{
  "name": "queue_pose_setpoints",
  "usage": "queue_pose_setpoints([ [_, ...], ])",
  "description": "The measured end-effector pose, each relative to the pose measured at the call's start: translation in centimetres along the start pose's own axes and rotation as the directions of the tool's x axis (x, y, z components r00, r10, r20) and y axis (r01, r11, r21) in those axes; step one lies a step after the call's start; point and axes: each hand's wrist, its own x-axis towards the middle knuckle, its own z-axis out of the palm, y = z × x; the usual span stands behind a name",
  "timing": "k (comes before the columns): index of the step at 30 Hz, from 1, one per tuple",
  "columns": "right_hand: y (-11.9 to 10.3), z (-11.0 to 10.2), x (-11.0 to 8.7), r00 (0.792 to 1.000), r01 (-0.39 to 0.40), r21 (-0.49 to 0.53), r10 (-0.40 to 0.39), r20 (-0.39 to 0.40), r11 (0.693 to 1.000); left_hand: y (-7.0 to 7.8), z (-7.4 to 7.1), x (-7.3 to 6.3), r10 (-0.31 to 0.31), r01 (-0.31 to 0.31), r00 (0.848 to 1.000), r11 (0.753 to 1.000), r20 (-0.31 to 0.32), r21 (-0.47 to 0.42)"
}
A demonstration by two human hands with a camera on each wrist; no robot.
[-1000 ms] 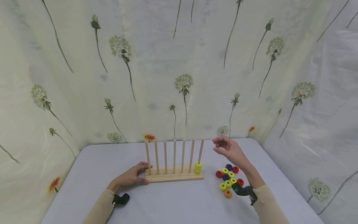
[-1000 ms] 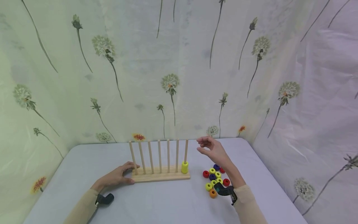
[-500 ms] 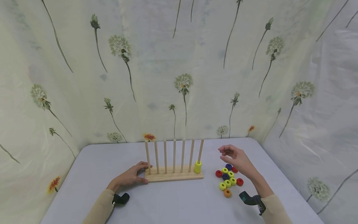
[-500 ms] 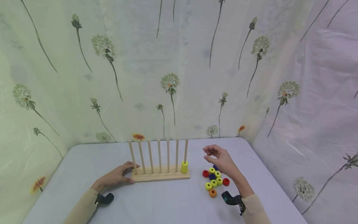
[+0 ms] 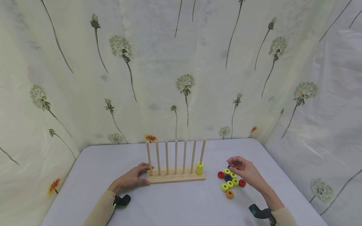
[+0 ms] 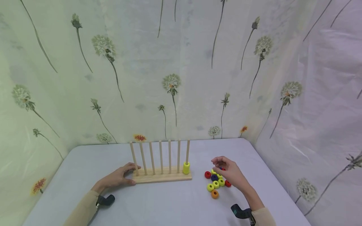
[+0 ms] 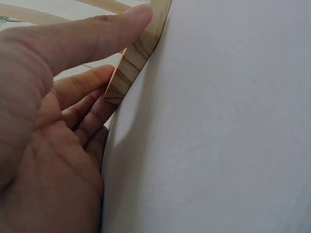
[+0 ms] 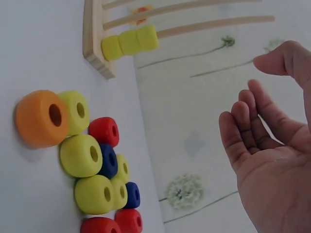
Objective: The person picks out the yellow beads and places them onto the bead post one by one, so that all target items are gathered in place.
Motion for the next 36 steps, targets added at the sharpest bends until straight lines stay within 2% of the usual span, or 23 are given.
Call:
queue_pose_setpoints([
  [7,1.7,0.4,-1.1,0.996,-0.088,0.016,0.087,0.022,0.996,0.1,0.0,-0.1,-0.011,0.011,1.000,1.000,-0.003,0.005],
  [12,2.8,0.9,-2.1,0.986,-0.167,0.028,0.166,0.033,0.985,0.1,0.1,-0.1,-0.004,0.004,1.000,1.000,-0.004,-0.004],
  [20,4.6,1.4,-3.2,0.970,-0.243,-0.024,0.243,0.013,0.970,-0.2,0.0,0.0,-0.002,0.002,1.000,1.000,0.002,-0.020],
  [30,5.5,1.6,-4.1,0.958,-0.287,0.001,0.287,0.023,0.958,-0.3,-0.3,0.2,0.032,-0.031,0.999,0.999,0.011,-0.029],
  [36,6.3,1.8,-4.5,0.954,-0.298,-0.003,0.298,0.023,0.954,-0.3,-0.2,0.1,0.017,-0.016,1.000,0.999,0.013,-0.033],
])
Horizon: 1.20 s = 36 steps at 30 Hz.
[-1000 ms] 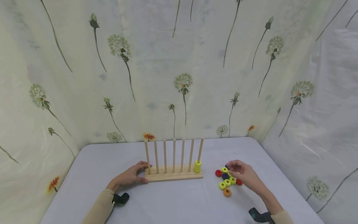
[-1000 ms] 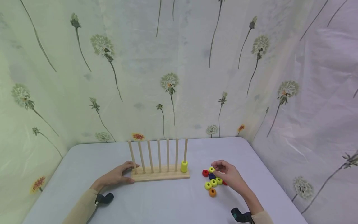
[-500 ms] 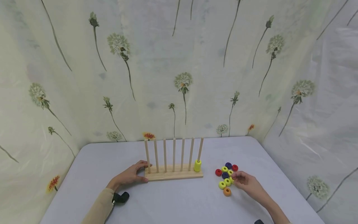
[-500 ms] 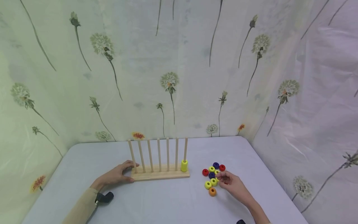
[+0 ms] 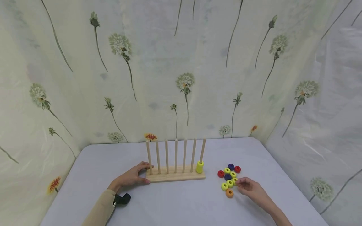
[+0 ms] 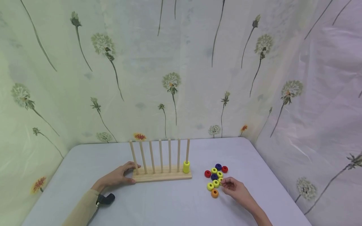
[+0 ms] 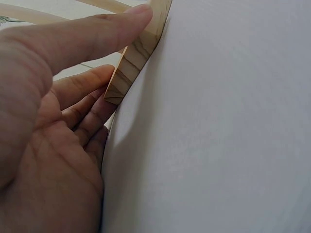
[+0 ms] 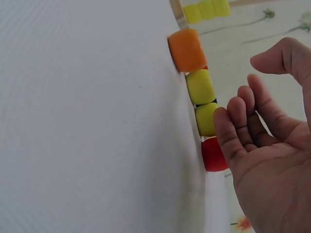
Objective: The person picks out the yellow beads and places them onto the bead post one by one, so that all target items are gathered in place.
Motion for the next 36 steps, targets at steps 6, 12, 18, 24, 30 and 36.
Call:
queue_pose_setpoints([
  [6,0.9,0.1,0.0,1.000,-0.003,-0.007,0.003,-0.015,1.000,0.0,0.0,0.0,-0.018,0.018,1.000,1.000,-0.003,0.000],
  [12,1.3,-0.1,0.1,0.999,-0.009,-0.017,0.008,-0.036,1.000,0.1,0.0,0.0,0.002,-0.002,1.000,1.000,-0.003,0.001],
  [18,1.6,-0.4,0.5,0.998,-0.018,-0.056,0.015,-0.057,0.998,0.2,0.0,-0.1,-0.017,0.017,1.000,1.000,0.001,-0.018],
  [24,1.5,-0.5,0.9,0.998,-0.022,-0.051,0.019,-0.057,0.998,0.1,-0.1,0.0,-0.009,0.009,1.000,1.000,0.003,0.003],
  [30,1.6,-0.4,1.7,0.998,-0.027,-0.054,0.023,-0.057,0.998,0.1,0.0,0.0,-0.006,0.006,1.000,1.000,-0.001,0.013],
  [36,1.7,-0.5,2.6,0.998,0.016,-0.060,-0.019,-0.052,0.998,0.1,0.0,-0.1,-0.029,0.029,1.000,1.000,-0.008,-0.008],
])
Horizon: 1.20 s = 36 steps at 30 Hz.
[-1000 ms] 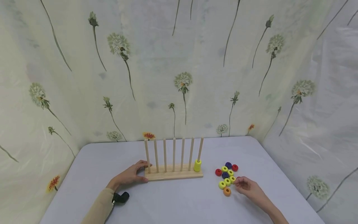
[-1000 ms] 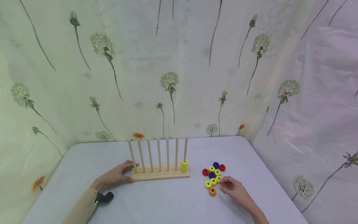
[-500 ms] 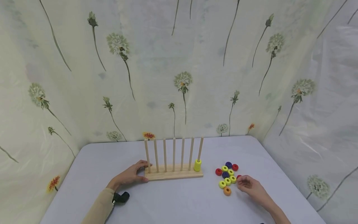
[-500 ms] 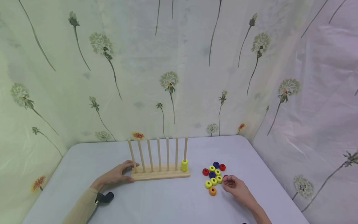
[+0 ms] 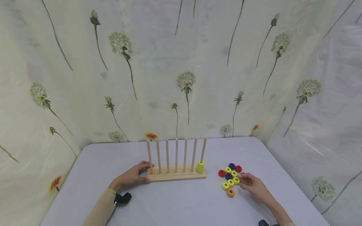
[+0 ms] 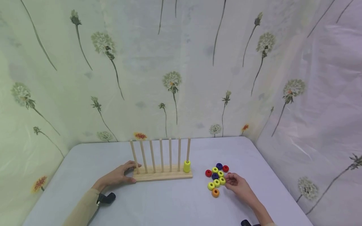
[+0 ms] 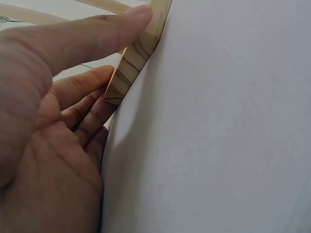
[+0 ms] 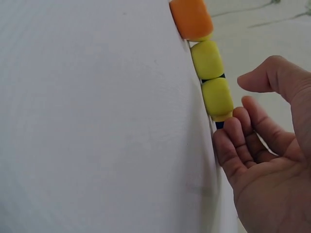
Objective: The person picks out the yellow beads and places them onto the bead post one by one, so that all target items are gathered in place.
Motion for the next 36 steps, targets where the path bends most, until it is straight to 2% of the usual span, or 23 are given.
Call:
queue_pose_setpoints([
  [4,-0.1,0.0,0.4,1.000,0.031,-0.007,-0.031,-0.001,1.000,0.1,0.0,0.0,-0.005,0.005,1.000,1.000,-0.004,0.002],
  [11,-0.5,0.2,0.6,1.000,0.029,-0.011,-0.029,0.007,1.000,0.3,0.0,0.0,0.016,-0.016,1.000,1.000,0.005,0.002],
  [19,-0.5,0.6,1.0,0.999,0.040,-0.020,-0.040,0.018,0.999,-0.1,0.0,0.0,0.003,-0.003,1.000,1.000,0.003,0.010],
  [29,0.1,1.1,1.2,0.999,0.039,-0.080,-0.039,-0.001,0.996,-0.3,0.2,-0.1,-0.004,0.004,1.000,1.000,0.000,-0.001],
  [36,-0.5,0.9,0.9,1.000,0.019,-0.078,-0.020,-0.012,0.997,-0.1,0.1,0.0,0.001,-0.001,1.000,1.000,-0.002,0.007],
])
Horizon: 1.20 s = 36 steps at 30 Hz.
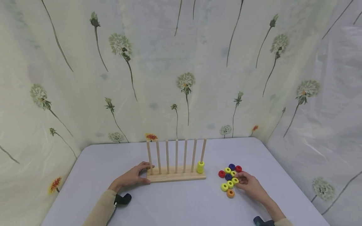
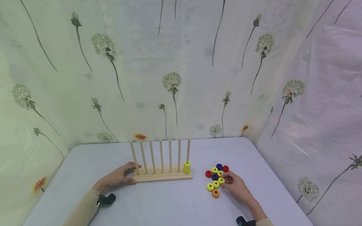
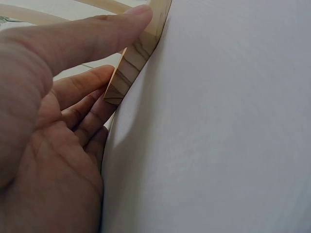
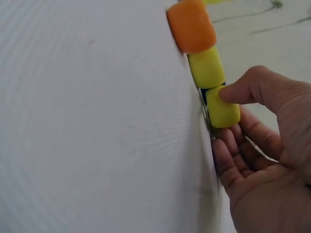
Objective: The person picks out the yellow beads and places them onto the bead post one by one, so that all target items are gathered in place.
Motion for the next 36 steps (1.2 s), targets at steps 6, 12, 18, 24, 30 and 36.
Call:
queue_pose_setpoints([
  [6,0.0,-0.2,0.0,1.000,-0.003,0.000,0.003,0.004,1.000,0.2,-0.1,-0.1,0.003,-0.003,1.000,1.000,0.003,0.000],
  [12,0.1,-0.2,0.1,1.000,-0.016,0.002,0.016,0.006,1.000,0.4,-0.1,-0.2,-0.001,0.001,1.000,1.000,0.006,-0.015],
  [18,-0.1,-0.5,0.1,1.000,-0.009,-0.008,0.009,-0.007,1.000,0.5,-0.1,-0.2,0.009,-0.009,1.000,1.000,0.003,-0.006],
  [24,-0.3,-0.9,0.0,1.000,0.007,0.015,-0.007,-0.017,1.000,0.4,-0.1,-0.1,0.009,-0.009,1.000,1.000,0.001,-0.008],
  [30,-0.8,-1.2,0.0,1.000,0.008,0.023,-0.007,-0.013,1.000,0.1,-0.1,-0.1,-0.006,0.006,1.000,1.000,0.003,-0.003],
  [36,-1.5,-1.2,0.0,1.000,0.009,0.023,-0.009,-0.019,1.000,0.0,0.0,0.0,0.007,-0.007,1.000,1.000,0.004,0.001],
])
